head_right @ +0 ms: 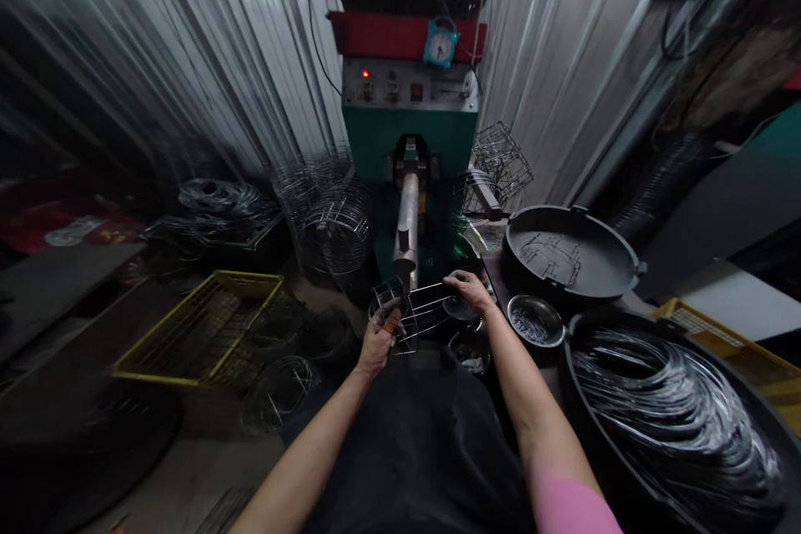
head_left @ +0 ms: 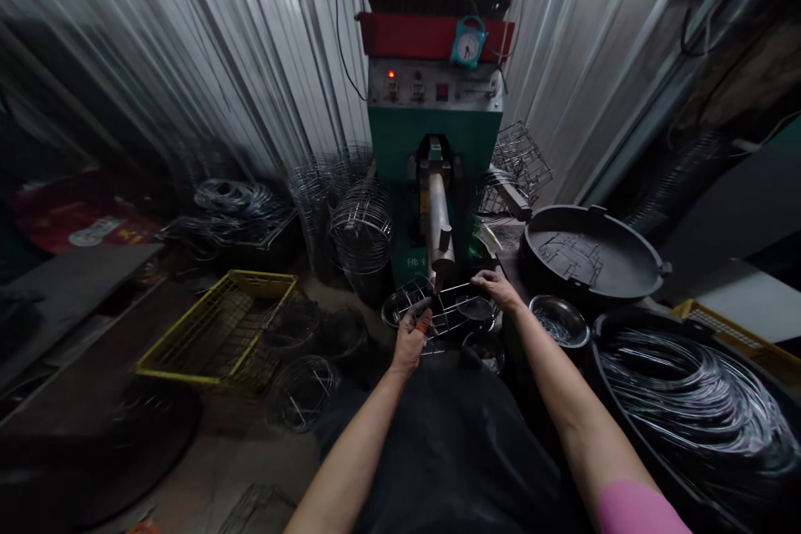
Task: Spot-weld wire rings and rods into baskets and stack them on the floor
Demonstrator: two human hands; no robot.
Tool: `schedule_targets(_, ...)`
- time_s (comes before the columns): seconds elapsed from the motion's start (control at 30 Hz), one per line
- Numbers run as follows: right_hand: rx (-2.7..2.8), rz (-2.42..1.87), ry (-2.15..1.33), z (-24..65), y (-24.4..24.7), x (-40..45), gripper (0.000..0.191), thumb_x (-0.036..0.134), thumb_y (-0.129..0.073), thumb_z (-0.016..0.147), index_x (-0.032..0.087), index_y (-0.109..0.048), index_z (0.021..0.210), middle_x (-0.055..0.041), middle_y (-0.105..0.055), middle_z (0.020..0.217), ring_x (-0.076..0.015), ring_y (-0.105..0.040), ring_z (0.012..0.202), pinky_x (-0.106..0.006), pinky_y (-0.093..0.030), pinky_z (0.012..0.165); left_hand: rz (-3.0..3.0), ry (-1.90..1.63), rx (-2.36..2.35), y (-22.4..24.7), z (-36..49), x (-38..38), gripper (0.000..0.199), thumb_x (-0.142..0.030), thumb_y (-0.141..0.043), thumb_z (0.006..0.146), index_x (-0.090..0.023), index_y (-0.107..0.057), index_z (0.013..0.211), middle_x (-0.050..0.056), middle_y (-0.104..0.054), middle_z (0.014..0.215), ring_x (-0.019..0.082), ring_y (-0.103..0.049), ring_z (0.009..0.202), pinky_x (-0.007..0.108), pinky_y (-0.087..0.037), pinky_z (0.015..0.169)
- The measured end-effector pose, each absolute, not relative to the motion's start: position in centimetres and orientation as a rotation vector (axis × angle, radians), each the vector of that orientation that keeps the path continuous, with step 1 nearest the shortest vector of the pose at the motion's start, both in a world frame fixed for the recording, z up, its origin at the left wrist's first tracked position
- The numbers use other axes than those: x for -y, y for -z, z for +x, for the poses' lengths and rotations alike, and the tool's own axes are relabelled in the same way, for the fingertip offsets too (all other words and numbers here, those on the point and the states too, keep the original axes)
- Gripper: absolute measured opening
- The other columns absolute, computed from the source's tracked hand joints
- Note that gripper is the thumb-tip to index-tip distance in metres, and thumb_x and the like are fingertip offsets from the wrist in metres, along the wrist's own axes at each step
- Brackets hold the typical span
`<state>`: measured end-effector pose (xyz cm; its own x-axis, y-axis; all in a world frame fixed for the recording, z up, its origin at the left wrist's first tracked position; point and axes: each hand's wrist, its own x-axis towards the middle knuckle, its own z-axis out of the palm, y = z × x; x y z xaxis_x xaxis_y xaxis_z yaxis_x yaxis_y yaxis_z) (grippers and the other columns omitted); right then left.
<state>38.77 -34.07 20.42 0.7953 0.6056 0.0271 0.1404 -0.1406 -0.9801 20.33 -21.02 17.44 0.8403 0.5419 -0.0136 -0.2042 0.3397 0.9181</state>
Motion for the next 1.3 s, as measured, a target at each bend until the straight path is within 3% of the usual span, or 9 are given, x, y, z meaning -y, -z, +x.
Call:
schedule_targets(0.3, 0.590, -1.672, -0.516, 39.5, -20.4, 33.7, 0.028, 0.042, -0.066, 0.057, 0.017, -0.052, 0.055, 0.0059, -0.045, 0.051, -0.0080, -0.039, 0.052, -0.022, -0.029, 0.051, 1.080, -0.501, -0.360, -17.3, 20.4, 21.3, 0.044, -0.038, -0.062, 0.069, -0.017, -0.055, 0.107, -0.005, -0.049, 0.052, 0.006, -0.042, 0.042, 0.018, -0.026, 0.038)
schedule_targets(0.4, 0.596, -1.711, -0.509, 39.5, -20.7, 33.7, 0.026, 0.042, -0.065, 0.058, 0.017, -0.057, 0.059, 0.0039, -0.050, 0.056, -0.0107, -0.045, 0.057, -0.024, -0.034, 0.056, 1.073, -0.499, -0.383, -17.4, 20.3, 21.4, 0.044, -0.039, -0.062, 0.069, -0.017, -0.055, 0.106, -0.005, -0.050, 0.054, 0.006, -0.044, 0.043, 0.018, -0.028, 0.039)
schedule_targets(0.5, 0.668, -1.760, -0.366, 38.3, -20.9, 34.5, 0.027, 0.040, -0.065, 0.061, 0.021, -0.063, 0.080, -0.0013, -0.059, 0.081, -0.0174, -0.052, 0.080, -0.030, -0.039, 0.074, 1.084, -0.499, -0.404, -17.6, 20.3, 21.5, 0.044, -0.039, -0.063, 0.068, -0.017, -0.056, 0.105, -0.005, -0.050, 0.052, 0.005, -0.043, 0.040, 0.018, -0.026, 0.037)
schedule_targets(0.57, 0.727, -1.809, -0.183, 37.0, -20.7, 35.2, 0.035, 0.038, -0.067, 0.060, 0.024, -0.062, 0.091, -0.0038, -0.056, 0.104, -0.0216, -0.047, 0.100, -0.034, -0.035, 0.087, 1.088, -0.501, -0.401, -17.7, 20.4, 21.5, 0.044, -0.039, -0.063, 0.068, -0.016, -0.056, 0.105, -0.005, -0.050, 0.051, 0.005, -0.043, 0.040, 0.017, -0.025, 0.036)
schedule_targets(0.67, 0.788, -1.880, -0.001, 35.1, -19.9, 36.0, 0.026, 0.039, -0.069, 0.059, 0.025, -0.064, 0.080, -0.0044, -0.048, 0.118, -0.0247, -0.038, 0.113, -0.038, -0.028, 0.095, 1.061, -0.505, -0.403, -17.8, 20.4, 21.6, 0.043, -0.039, -0.064, 0.066, -0.017, -0.057, 0.103, -0.004, -0.051, 0.053, 0.006, -0.044, 0.041, 0.017, -0.025, 0.036)
schedule_targets(0.8, 0.753, -1.888, -0.037, 34.4, -19.0, 35.6, 0.019, 0.041, -0.064, 0.063, 0.022, -0.062, 0.064, -0.0040, -0.048, 0.116, -0.0240, -0.038, 0.111, -0.038, -0.030, 0.092, 1.008, -0.502, -0.417, -17.8, 20.5, 21.4, 0.045, -0.040, -0.065, 0.065, -0.017, -0.057, 0.103, -0.005, -0.049, 0.052, 0.005, -0.044, 0.039, 0.017, -0.020, 0.034)
schedule_targets(1.3, 0.712, -1.884, -0.165, 37.2, -19.5, 33.2, 0.022, 0.043, -0.063, 0.061, 0.021, -0.060, 0.062, -0.0030, -0.056, 0.096, -0.0214, -0.046, 0.095, -0.034, -0.035, 0.081, 0.894, -0.502, -0.402, -19.2, 22.1, 19.9, 0.048, -0.040, -0.070, 0.058, -0.016, -0.057, 0.098, -0.006, -0.053, 0.059, 0.003, -0.043, 0.040, 0.017, -0.030, 0.038)
